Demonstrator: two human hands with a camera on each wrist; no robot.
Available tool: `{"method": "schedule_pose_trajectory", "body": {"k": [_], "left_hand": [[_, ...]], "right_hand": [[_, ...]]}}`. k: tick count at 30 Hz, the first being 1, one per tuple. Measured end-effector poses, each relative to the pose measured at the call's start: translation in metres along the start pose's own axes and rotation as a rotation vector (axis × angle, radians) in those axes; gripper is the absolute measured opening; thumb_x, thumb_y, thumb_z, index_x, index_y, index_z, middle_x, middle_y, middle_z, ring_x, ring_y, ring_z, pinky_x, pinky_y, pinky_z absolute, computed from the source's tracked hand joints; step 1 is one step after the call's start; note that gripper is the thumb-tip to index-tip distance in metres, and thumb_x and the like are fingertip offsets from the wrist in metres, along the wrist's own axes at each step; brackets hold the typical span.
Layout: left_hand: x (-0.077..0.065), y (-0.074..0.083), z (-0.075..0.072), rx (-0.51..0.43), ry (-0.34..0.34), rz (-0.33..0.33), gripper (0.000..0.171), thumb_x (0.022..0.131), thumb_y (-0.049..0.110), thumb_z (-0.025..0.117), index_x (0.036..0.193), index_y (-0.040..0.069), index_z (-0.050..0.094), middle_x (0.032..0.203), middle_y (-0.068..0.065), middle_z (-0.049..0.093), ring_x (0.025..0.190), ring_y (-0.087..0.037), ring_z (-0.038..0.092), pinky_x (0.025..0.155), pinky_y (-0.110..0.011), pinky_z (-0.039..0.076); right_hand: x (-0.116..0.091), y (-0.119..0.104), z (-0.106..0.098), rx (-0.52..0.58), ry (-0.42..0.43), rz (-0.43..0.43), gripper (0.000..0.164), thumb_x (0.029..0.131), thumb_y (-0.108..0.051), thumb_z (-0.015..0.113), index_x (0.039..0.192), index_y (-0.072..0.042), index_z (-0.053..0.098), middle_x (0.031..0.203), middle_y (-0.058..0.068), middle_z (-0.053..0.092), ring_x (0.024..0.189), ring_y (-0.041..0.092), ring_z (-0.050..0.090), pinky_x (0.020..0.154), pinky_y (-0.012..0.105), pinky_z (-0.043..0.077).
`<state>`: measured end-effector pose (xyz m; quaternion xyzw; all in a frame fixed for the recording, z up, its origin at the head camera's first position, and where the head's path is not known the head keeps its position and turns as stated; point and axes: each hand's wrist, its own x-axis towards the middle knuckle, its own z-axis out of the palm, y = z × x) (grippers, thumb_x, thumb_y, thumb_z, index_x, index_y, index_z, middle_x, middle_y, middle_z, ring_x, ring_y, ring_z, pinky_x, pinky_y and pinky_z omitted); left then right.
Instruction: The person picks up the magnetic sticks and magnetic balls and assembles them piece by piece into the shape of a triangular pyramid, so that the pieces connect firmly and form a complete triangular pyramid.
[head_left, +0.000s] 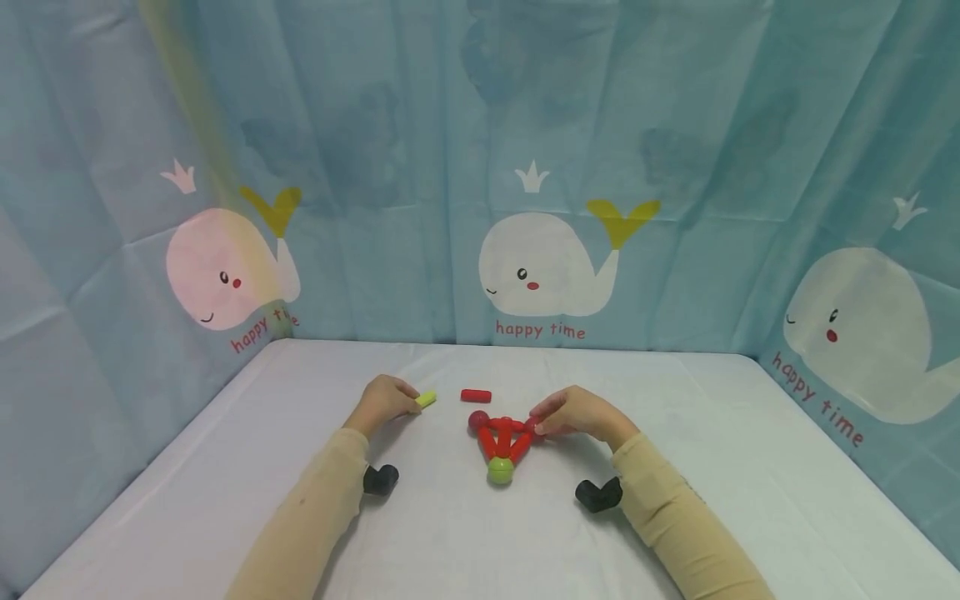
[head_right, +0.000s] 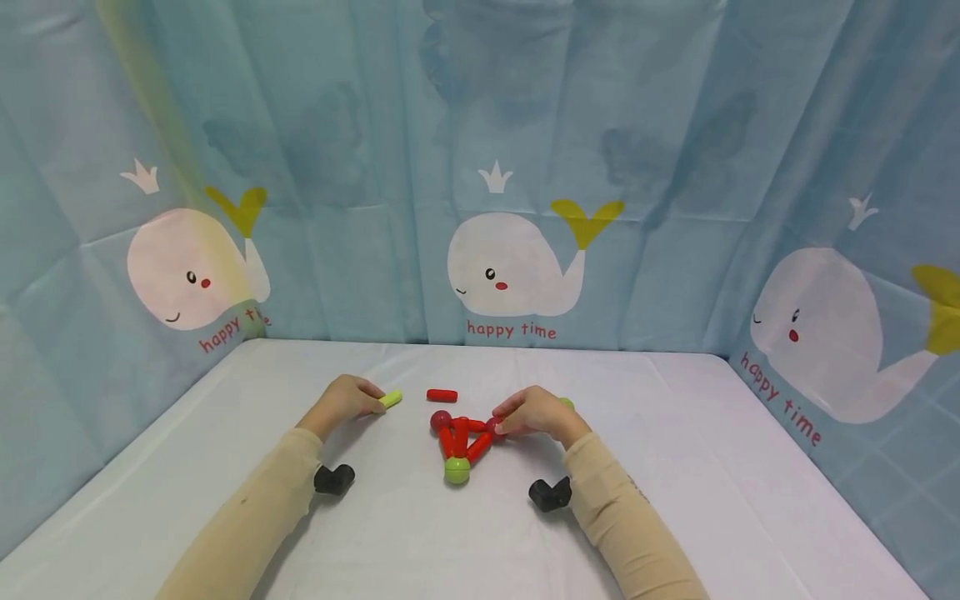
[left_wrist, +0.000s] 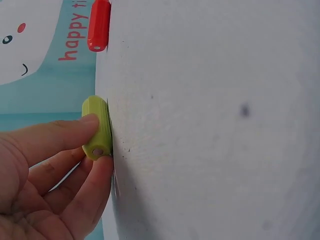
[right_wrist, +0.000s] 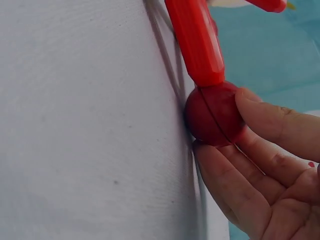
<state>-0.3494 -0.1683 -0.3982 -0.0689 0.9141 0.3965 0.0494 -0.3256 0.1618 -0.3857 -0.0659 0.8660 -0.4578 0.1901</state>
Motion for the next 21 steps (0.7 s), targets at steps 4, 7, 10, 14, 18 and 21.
{"method": "schedule_pose_trajectory", "body": {"k": [4, 7, 10, 14, 18, 21], "left_hand": [[0.001, 0.000, -0.004, -0.018, 0.001, -0.005, 0.029, 0.084, 0.011, 0.073, 0.111, 0.002, 0.073, 0.118, -0.016, 0.068, 0.094, -0.022, 0.063, 0.082, -0.032, 0.054], [0.001, 0.003, -0.005, -0.040, 0.006, 0.013, 0.030, 0.086, 0.015, 0.071, 0.114, 0.004, 0.073, 0.120, -0.015, 0.068, 0.102, -0.025, 0.063, 0.091, -0.039, 0.051], [-0.002, 0.010, -0.004, -0.065, 0.012, 0.065, 0.031, 0.087, 0.019, 0.072, 0.116, 0.006, 0.073, 0.122, -0.015, 0.068, 0.111, -0.029, 0.060, 0.098, -0.046, 0.048], [-0.005, 0.021, 0.003, -0.108, 0.009, 0.106, 0.032, 0.087, 0.021, 0.073, 0.116, 0.009, 0.073, 0.123, -0.014, 0.068, 0.115, -0.030, 0.058, 0.102, -0.049, 0.047], [-0.008, 0.028, 0.011, -0.127, -0.015, 0.094, 0.030, 0.088, 0.022, 0.073, 0.116, 0.012, 0.074, 0.124, -0.011, 0.068, 0.112, -0.028, 0.059, 0.100, -0.047, 0.049], [-0.012, 0.032, 0.016, -0.149, -0.036, 0.070, 0.029, 0.088, 0.023, 0.074, 0.115, 0.014, 0.074, 0.123, -0.010, 0.068, 0.110, -0.027, 0.060, 0.099, -0.046, 0.050]], "right_hand": [[0.000, 0.001, 0.001, -0.001, 0.026, 0.014, 0.028, 0.085, -0.014, 0.076, 0.112, -0.007, 0.074, 0.104, 0.004, 0.076, 0.089, 0.014, 0.069, 0.087, 0.033, 0.057], [-0.002, -0.001, 0.002, -0.042, 0.060, 0.031, 0.025, 0.085, -0.015, 0.077, 0.109, -0.008, 0.075, 0.100, 0.002, 0.076, 0.086, 0.013, 0.068, 0.084, 0.031, 0.057], [-0.003, -0.004, 0.003, -0.076, 0.092, 0.047, 0.023, 0.085, -0.016, 0.077, 0.107, -0.008, 0.076, 0.097, 0.002, 0.076, 0.084, 0.014, 0.068, 0.082, 0.031, 0.057], [-0.003, -0.005, 0.003, -0.084, 0.106, 0.059, 0.024, 0.085, -0.017, 0.077, 0.108, -0.009, 0.076, 0.097, 0.002, 0.077, 0.084, 0.012, 0.069, 0.084, 0.031, 0.057], [-0.001, -0.003, 0.003, -0.062, 0.111, 0.072, 0.024, 0.085, -0.018, 0.077, 0.108, -0.009, 0.076, 0.096, 0.002, 0.077, 0.085, 0.012, 0.070, 0.086, 0.031, 0.057], [0.000, -0.002, 0.004, -0.065, 0.118, 0.082, 0.025, 0.084, -0.023, 0.079, 0.106, -0.011, 0.077, 0.094, 0.001, 0.077, 0.084, 0.012, 0.069, 0.083, 0.031, 0.057]]}}
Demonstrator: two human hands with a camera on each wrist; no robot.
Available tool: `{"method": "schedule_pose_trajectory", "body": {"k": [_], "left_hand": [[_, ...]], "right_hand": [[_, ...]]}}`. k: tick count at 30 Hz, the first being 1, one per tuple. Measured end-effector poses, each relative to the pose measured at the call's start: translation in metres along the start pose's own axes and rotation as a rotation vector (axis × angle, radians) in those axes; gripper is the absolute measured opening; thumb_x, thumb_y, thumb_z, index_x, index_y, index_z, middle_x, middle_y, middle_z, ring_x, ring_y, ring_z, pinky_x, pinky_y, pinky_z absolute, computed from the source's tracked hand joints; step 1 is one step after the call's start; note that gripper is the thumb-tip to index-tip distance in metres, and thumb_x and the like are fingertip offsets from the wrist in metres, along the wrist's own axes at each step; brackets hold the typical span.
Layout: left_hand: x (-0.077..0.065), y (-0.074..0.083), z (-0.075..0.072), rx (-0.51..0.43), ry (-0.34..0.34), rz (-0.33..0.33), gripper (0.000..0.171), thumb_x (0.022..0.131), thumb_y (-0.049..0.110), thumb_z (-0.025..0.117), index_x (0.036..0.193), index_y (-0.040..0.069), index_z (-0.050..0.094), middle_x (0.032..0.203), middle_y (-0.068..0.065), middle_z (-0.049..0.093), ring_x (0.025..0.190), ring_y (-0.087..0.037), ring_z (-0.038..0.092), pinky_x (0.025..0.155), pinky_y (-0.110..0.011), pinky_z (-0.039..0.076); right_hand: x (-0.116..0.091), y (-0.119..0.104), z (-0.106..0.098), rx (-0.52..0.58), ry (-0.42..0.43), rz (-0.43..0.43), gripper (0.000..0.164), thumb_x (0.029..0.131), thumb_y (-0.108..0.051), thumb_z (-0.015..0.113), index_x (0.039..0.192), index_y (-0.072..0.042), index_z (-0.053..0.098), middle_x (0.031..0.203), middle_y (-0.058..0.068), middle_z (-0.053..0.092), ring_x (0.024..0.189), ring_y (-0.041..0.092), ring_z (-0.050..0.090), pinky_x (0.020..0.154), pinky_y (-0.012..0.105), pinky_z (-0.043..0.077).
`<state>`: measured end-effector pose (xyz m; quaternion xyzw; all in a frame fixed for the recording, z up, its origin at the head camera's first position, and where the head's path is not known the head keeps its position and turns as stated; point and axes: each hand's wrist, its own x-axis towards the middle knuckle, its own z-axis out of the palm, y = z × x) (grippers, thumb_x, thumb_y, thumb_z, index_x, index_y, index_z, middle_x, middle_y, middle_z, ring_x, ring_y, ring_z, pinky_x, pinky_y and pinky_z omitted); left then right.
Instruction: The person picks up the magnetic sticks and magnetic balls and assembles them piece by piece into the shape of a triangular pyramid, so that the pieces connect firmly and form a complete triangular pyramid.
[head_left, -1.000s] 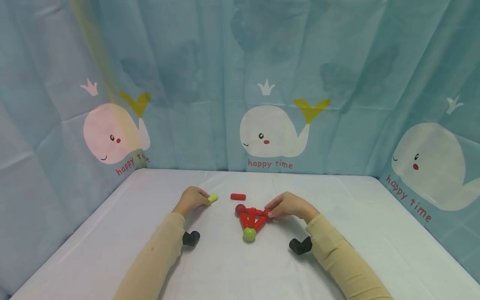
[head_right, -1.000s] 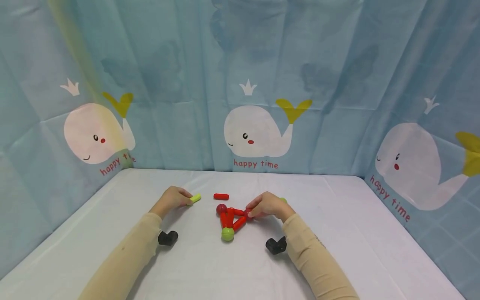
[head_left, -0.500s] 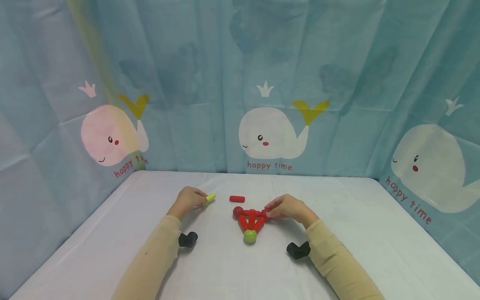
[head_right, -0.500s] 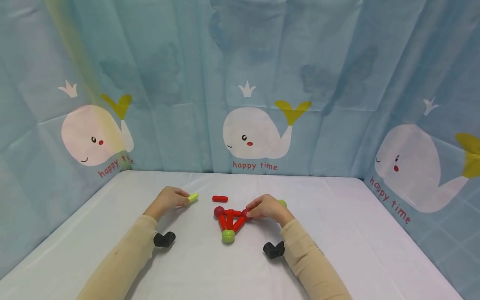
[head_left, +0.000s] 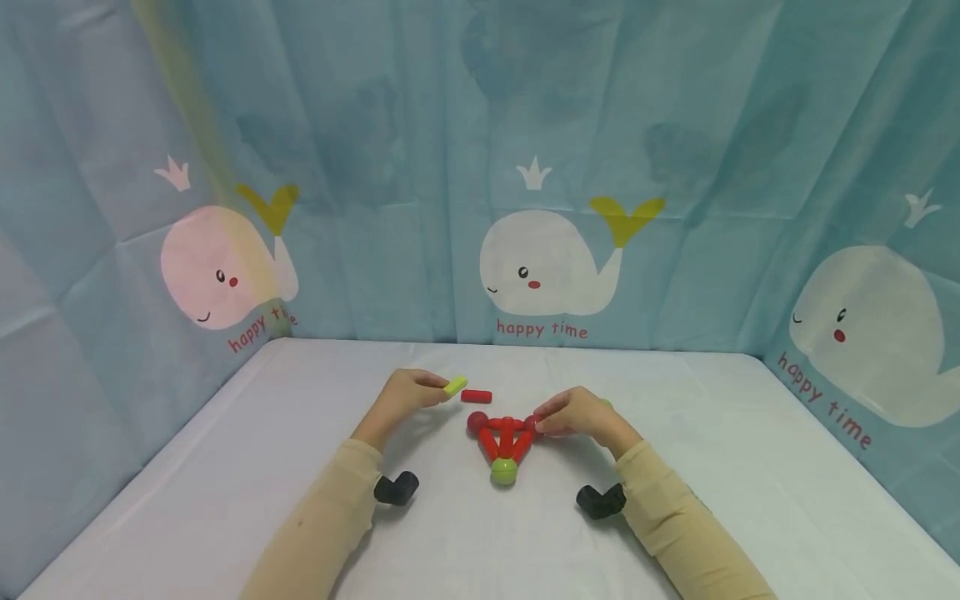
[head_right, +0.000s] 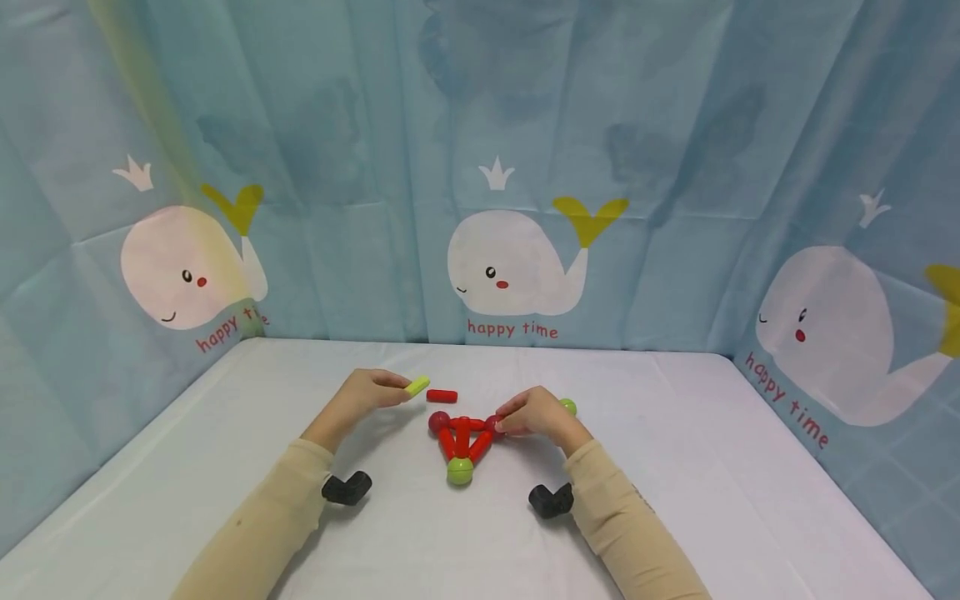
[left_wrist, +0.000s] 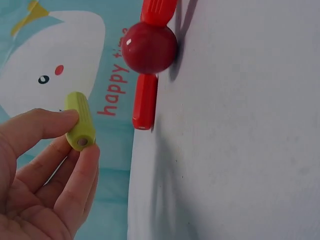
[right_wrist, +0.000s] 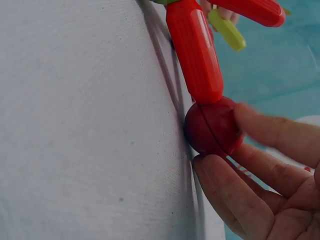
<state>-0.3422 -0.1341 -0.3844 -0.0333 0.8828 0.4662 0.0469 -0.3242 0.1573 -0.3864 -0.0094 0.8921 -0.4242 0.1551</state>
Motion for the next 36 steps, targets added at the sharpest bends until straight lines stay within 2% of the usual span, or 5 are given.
{"method": "schedule_pose_trajectory", "body": {"k": [5, 11, 20, 28, 36], "left_hand": [[-0.009, 0.006, 0.004, -0.015, -0.037, -0.022, 0.029, 0.088, 0.027, 0.074, 0.115, 0.018, 0.074, 0.127, -0.008, 0.065, 0.116, -0.029, 0.056, 0.100, -0.050, 0.049], [-0.017, 0.009, 0.009, -0.033, -0.077, 0.036, 0.027, 0.087, 0.028, 0.075, 0.113, 0.021, 0.075, 0.126, -0.005, 0.067, 0.117, -0.027, 0.057, 0.100, -0.051, 0.048], [-0.020, 0.009, 0.018, -0.086, -0.152, 0.102, 0.020, 0.087, 0.026, 0.075, 0.107, 0.020, 0.075, 0.116, -0.001, 0.070, 0.111, -0.022, 0.060, 0.099, -0.050, 0.049], [-0.020, 0.007, 0.024, -0.078, -0.218, 0.178, 0.018, 0.086, 0.025, 0.077, 0.103, 0.019, 0.074, 0.110, 0.001, 0.071, 0.107, -0.019, 0.061, 0.097, -0.046, 0.052], [-0.021, 0.007, 0.031, -0.043, -0.210, 0.196, 0.018, 0.085, 0.026, 0.077, 0.102, 0.020, 0.076, 0.110, 0.001, 0.070, 0.106, -0.019, 0.060, 0.097, -0.044, 0.052]], "right_hand": [[0.001, 0.001, 0.002, -0.015, 0.022, 0.009, 0.027, 0.081, -0.029, 0.082, 0.104, -0.014, 0.078, 0.093, -0.001, 0.077, 0.081, 0.014, 0.067, 0.078, 0.029, 0.056], [0.002, 0.002, 0.005, 0.021, 0.045, -0.007, 0.024, 0.082, -0.021, 0.081, 0.103, -0.010, 0.077, 0.096, 0.002, 0.077, 0.080, 0.013, 0.067, 0.079, 0.030, 0.058], [0.001, 0.001, 0.007, 0.020, 0.042, -0.035, 0.024, 0.083, -0.018, 0.080, 0.105, -0.009, 0.076, 0.099, 0.003, 0.076, 0.083, 0.015, 0.066, 0.080, 0.030, 0.058], [0.001, -0.001, 0.008, 0.024, 0.040, -0.037, 0.024, 0.084, -0.018, 0.080, 0.105, -0.008, 0.076, 0.100, 0.004, 0.076, 0.082, 0.013, 0.066, 0.080, 0.030, 0.058], [0.001, -0.002, 0.008, 0.023, 0.028, -0.029, 0.025, 0.085, -0.019, 0.079, 0.107, -0.008, 0.076, 0.102, 0.005, 0.076, 0.086, 0.014, 0.068, 0.082, 0.029, 0.058]]}}
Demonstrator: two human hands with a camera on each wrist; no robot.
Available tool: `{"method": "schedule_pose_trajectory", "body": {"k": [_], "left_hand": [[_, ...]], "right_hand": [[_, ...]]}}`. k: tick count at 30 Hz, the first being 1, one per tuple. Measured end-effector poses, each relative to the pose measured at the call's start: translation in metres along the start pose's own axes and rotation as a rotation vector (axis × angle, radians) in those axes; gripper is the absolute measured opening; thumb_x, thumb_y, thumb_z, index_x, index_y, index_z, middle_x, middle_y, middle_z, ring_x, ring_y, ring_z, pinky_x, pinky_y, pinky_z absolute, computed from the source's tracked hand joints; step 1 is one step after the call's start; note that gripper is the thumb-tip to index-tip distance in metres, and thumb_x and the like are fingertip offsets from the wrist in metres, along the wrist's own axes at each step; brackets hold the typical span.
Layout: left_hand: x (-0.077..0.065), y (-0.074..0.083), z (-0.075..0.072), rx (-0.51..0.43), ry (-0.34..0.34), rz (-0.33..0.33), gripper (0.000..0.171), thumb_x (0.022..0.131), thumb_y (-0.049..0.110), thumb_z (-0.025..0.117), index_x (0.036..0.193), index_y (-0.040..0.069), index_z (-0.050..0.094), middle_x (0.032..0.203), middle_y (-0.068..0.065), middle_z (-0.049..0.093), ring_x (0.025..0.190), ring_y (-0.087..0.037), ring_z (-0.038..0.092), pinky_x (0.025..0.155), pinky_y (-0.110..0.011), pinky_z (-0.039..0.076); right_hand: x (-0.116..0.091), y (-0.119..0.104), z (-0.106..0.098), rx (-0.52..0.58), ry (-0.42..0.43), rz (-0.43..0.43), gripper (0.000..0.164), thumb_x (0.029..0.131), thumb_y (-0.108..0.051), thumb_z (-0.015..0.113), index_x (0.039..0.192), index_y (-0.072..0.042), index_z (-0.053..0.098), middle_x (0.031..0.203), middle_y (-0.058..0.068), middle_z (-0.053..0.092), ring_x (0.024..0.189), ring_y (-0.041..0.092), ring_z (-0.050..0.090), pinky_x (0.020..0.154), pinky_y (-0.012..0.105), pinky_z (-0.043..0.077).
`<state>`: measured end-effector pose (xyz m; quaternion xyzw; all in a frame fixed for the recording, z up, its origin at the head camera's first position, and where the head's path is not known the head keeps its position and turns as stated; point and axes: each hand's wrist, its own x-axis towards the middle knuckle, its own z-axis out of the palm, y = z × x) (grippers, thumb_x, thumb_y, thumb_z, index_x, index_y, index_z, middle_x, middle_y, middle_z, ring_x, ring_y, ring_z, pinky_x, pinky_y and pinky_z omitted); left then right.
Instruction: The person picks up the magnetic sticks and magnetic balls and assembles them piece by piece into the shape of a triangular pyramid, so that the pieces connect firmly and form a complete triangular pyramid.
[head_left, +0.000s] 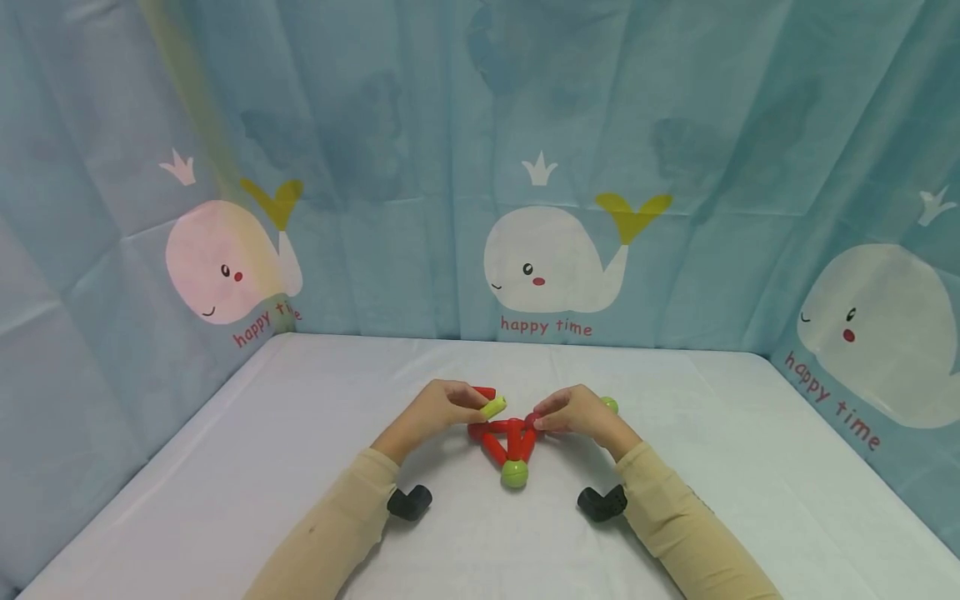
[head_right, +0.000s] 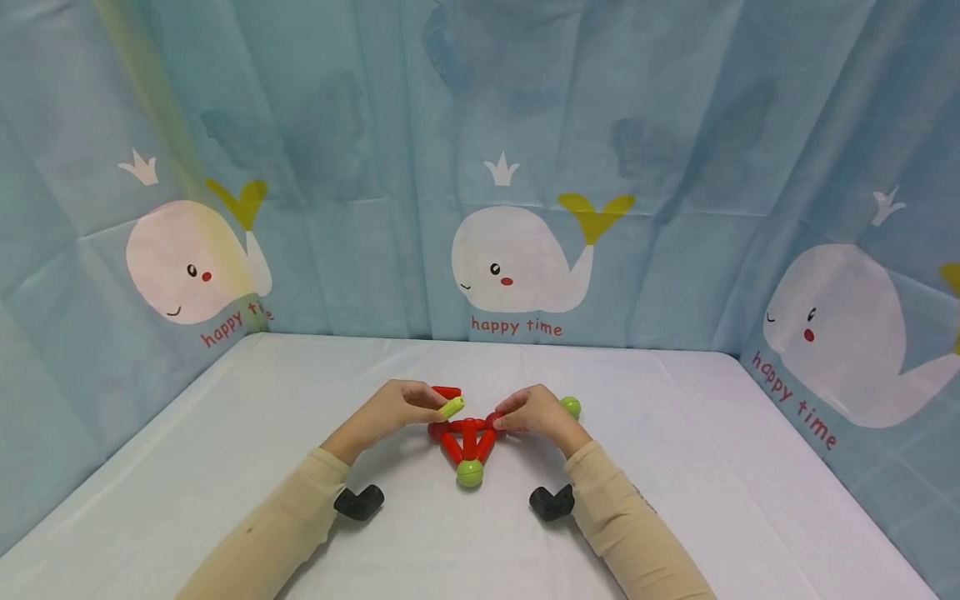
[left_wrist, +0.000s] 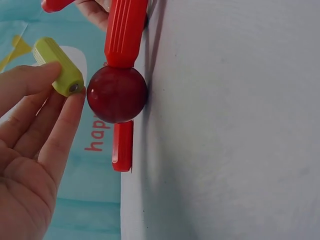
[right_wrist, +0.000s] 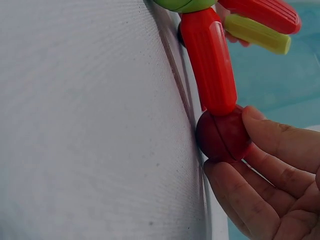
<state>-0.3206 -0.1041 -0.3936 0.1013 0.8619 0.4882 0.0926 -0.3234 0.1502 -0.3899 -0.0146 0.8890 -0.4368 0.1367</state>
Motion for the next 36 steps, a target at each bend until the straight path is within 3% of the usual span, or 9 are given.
{"method": "schedule_pose_trajectory", "body": {"k": [17, 36], "left_hand": [[0.0007, -0.0005, 0.0036, 0.075, -0.025, 0.055, 0.018, 0.087, 0.023, 0.076, 0.104, 0.020, 0.076, 0.111, 0.002, 0.072, 0.109, -0.018, 0.062, 0.102, -0.048, 0.049], [-0.0033, -0.0001, -0.0001, 0.098, -0.172, 0.106, 0.016, 0.089, 0.020, 0.073, 0.105, 0.017, 0.073, 0.107, 0.002, 0.073, 0.100, -0.014, 0.062, 0.102, -0.047, 0.048]], "right_hand": [[-0.0012, 0.0006, 0.0007, 0.013, 0.009, -0.009, 0.024, 0.083, -0.018, 0.080, 0.105, -0.008, 0.077, 0.099, 0.005, 0.077, 0.084, 0.013, 0.067, 0.083, 0.030, 0.059], [-0.0010, 0.0002, 0.0018, 0.020, -0.031, -0.024, 0.024, 0.082, -0.018, 0.081, 0.105, -0.010, 0.077, 0.099, 0.003, 0.077, 0.085, 0.012, 0.068, 0.084, 0.031, 0.059]]}}
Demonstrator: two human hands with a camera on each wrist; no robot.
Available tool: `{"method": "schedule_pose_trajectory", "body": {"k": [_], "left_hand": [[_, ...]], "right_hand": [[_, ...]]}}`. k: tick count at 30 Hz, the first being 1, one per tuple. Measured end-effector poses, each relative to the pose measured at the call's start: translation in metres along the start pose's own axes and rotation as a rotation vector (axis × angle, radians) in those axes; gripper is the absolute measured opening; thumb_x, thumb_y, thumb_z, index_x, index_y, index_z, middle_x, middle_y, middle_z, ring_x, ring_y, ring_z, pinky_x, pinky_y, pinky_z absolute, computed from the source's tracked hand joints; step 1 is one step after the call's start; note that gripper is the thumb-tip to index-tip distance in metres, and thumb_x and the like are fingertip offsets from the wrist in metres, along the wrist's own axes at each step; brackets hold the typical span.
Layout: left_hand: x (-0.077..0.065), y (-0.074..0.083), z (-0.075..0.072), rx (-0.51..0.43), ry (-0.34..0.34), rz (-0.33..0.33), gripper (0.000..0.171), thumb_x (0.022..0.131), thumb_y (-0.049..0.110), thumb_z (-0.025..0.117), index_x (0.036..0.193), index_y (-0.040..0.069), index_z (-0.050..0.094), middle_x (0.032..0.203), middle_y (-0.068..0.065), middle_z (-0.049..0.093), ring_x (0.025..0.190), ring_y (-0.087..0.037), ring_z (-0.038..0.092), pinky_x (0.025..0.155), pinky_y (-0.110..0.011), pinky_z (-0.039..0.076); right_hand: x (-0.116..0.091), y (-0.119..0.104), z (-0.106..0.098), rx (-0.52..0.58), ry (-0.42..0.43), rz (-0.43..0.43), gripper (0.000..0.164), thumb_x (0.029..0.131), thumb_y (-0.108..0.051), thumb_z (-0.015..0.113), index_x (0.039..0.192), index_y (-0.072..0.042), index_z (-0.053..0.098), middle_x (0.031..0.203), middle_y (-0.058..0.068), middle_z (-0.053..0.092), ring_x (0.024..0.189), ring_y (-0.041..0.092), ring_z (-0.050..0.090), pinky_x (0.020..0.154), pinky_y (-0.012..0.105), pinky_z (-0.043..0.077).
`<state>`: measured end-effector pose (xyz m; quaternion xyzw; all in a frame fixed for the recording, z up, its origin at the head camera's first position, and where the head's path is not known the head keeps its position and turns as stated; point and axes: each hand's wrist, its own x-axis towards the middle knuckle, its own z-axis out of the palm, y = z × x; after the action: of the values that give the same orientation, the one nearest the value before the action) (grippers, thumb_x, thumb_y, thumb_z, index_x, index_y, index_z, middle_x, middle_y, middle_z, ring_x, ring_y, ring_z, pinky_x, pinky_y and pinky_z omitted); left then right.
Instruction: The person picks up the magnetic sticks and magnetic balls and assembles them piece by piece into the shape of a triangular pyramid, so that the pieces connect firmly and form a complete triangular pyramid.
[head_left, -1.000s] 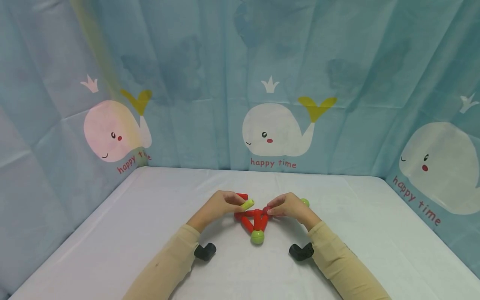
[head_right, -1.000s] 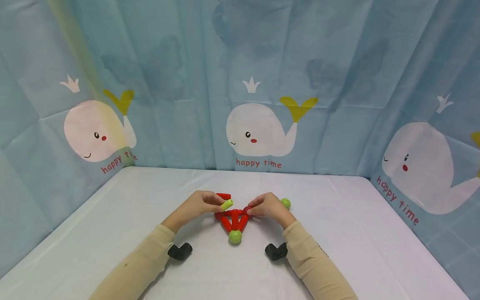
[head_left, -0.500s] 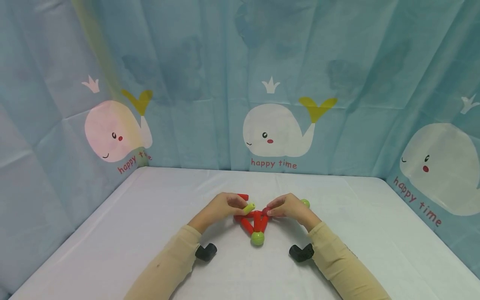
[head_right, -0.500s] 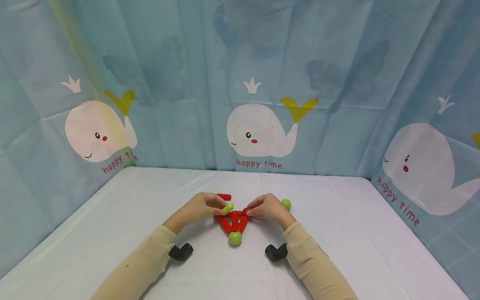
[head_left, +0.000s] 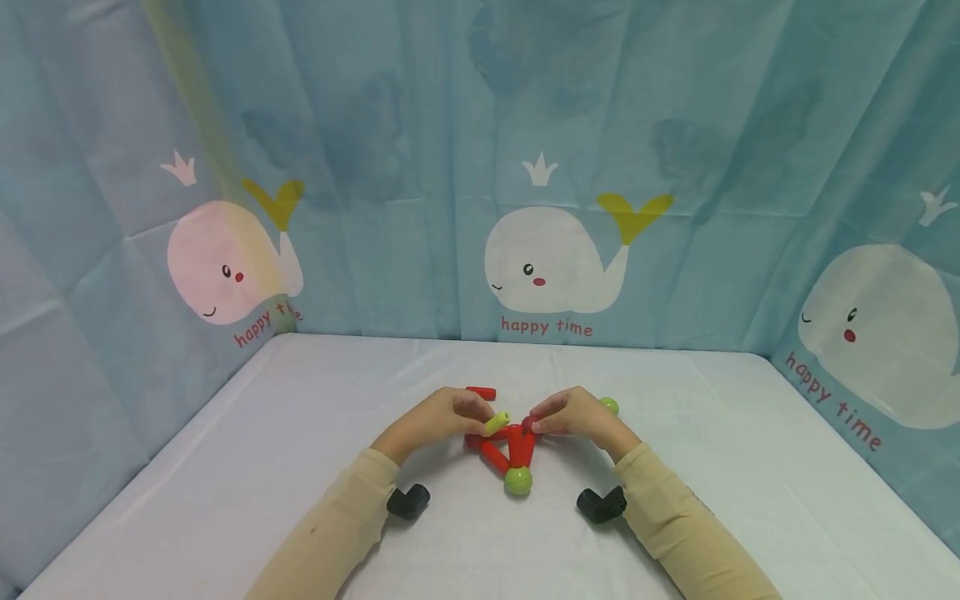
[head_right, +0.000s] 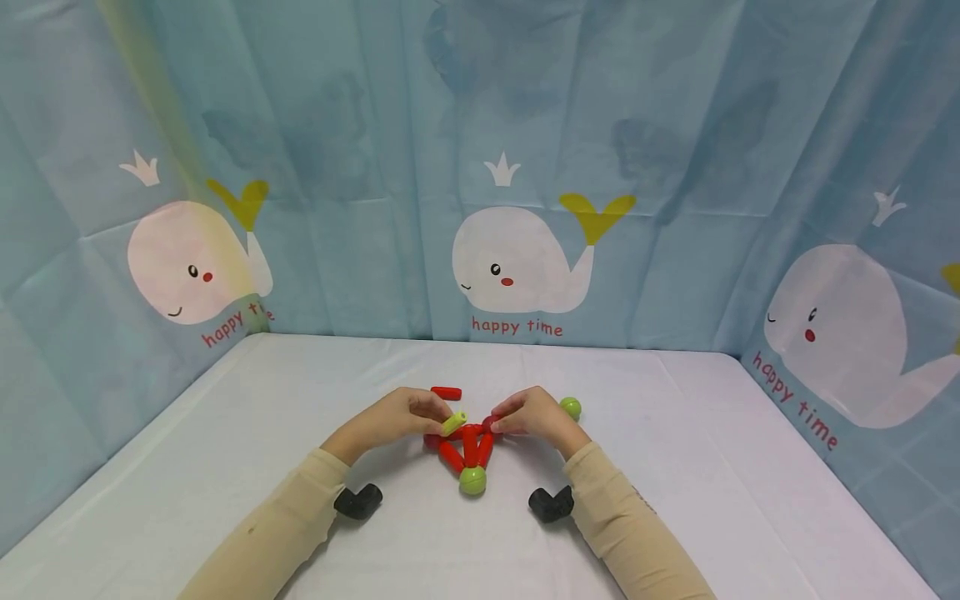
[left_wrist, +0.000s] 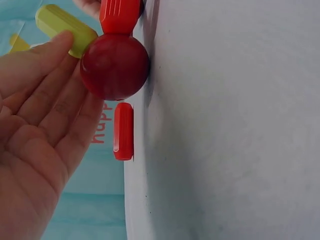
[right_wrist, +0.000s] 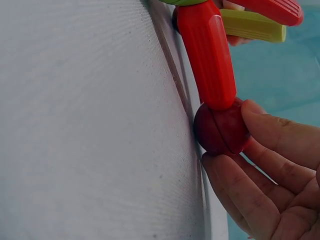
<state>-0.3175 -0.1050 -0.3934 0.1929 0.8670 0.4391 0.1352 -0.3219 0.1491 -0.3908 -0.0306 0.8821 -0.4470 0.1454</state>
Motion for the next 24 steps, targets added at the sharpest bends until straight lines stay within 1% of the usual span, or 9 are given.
{"method": "schedule_pose_trajectory", "body": {"k": [3, 6, 9, 11, 14, 18, 22, 24], "left_hand": [[-0.001, -0.001, -0.001, -0.006, -0.015, -0.007, 0.018, 0.089, 0.023, 0.073, 0.106, 0.019, 0.074, 0.108, 0.003, 0.073, 0.102, -0.015, 0.061, 0.103, -0.049, 0.048], [-0.001, -0.003, -0.003, 0.008, -0.023, -0.016, 0.021, 0.088, 0.027, 0.074, 0.108, 0.021, 0.074, 0.109, 0.005, 0.073, 0.106, -0.016, 0.061, 0.102, -0.051, 0.047], [-0.001, -0.007, -0.006, 0.026, -0.035, -0.029, 0.025, 0.087, 0.027, 0.075, 0.111, 0.022, 0.073, 0.112, 0.004, 0.072, 0.109, -0.016, 0.061, 0.102, -0.051, 0.048], [0.000, -0.011, -0.008, 0.036, -0.044, -0.031, 0.027, 0.087, 0.025, 0.075, 0.113, 0.021, 0.072, 0.114, 0.003, 0.072, 0.110, -0.016, 0.063, 0.102, -0.051, 0.049], [0.000, -0.015, -0.012, 0.035, -0.073, -0.042, 0.031, 0.086, 0.022, 0.076, 0.116, 0.017, 0.071, 0.115, 0.001, 0.071, 0.110, -0.017, 0.065, 0.102, -0.049, 0.050], [-0.001, -0.020, -0.017, 0.031, -0.101, -0.047, 0.031, 0.085, 0.019, 0.076, 0.115, 0.016, 0.071, 0.114, 0.000, 0.071, 0.107, -0.016, 0.064, 0.098, -0.043, 0.052], [-0.003, -0.024, -0.020, 0.009, -0.099, -0.050, 0.029, 0.086, 0.019, 0.076, 0.114, 0.016, 0.071, 0.114, 0.000, 0.071, 0.105, -0.015, 0.064, 0.095, -0.038, 0.054], [-0.004, -0.026, -0.022, -0.010, -0.096, -0.051, 0.029, 0.086, 0.019, 0.075, 0.115, 0.015, 0.071, 0.115, 0.000, 0.071, 0.105, -0.015, 0.063, 0.096, -0.037, 0.053]], "right_hand": [[0.000, 0.001, 0.000, 0.001, -0.002, 0.000, 0.024, 0.082, -0.018, 0.081, 0.105, -0.010, 0.077, 0.099, 0.003, 0.077, 0.084, 0.012, 0.068, 0.083, 0.030, 0.059], [0.001, 0.001, 0.000, 0.002, -0.002, 0.002, 0.024, 0.082, -0.018, 0.081, 0.105, -0.011, 0.078, 0.099, 0.002, 0.077, 0.085, 0.012, 0.068, 0.083, 0.030, 0.058], [0.001, 0.000, 0.000, 0.001, -0.002, 0.003, 0.024, 0.083, -0.019, 0.080, 0.105, -0.011, 0.078, 0.099, 0.002, 0.077, 0.085, 0.012, 0.068, 0.083, 0.030, 0.058], [0.001, 0.000, 0.000, 0.003, 0.001, 0.005, 0.023, 0.083, -0.018, 0.080, 0.105, -0.010, 0.078, 0.099, 0.003, 0.077, 0.085, 0.012, 0.068, 0.083, 0.030, 0.058], [0.000, -0.001, 0.000, 0.004, 0.004, 0.014, 0.024, 0.083, -0.018, 0.081, 0.105, -0.010, 0.078, 0.099, 0.003, 0.077, 0.085, 0.012, 0.068, 0.083, 0.029, 0.058], [0.000, -0.001, 0.001, 0.001, 0.002, 0.016, 0.024, 0.082, -0.018, 0.081, 0.105, -0.010, 0.077, 0.098, 0.002, 0.077, 0.084, 0.012, 0.068, 0.082, 0.030, 0.058], [-0.002, -0.002, 0.002, 0.003, -0.006, -0.001, 0.024, 0.081, -0.019, 0.082, 0.103, -0.010, 0.077, 0.097, 0.002, 0.076, 0.083, 0.012, 0.068, 0.082, 0.030, 0.059], [-0.003, -0.002, 0.003, 0.008, -0.012, -0.008, 0.023, 0.081, -0.019, 0.082, 0.102, -0.010, 0.077, 0.096, 0.001, 0.076, 0.083, 0.012, 0.068, 0.082, 0.030, 0.059]]}}
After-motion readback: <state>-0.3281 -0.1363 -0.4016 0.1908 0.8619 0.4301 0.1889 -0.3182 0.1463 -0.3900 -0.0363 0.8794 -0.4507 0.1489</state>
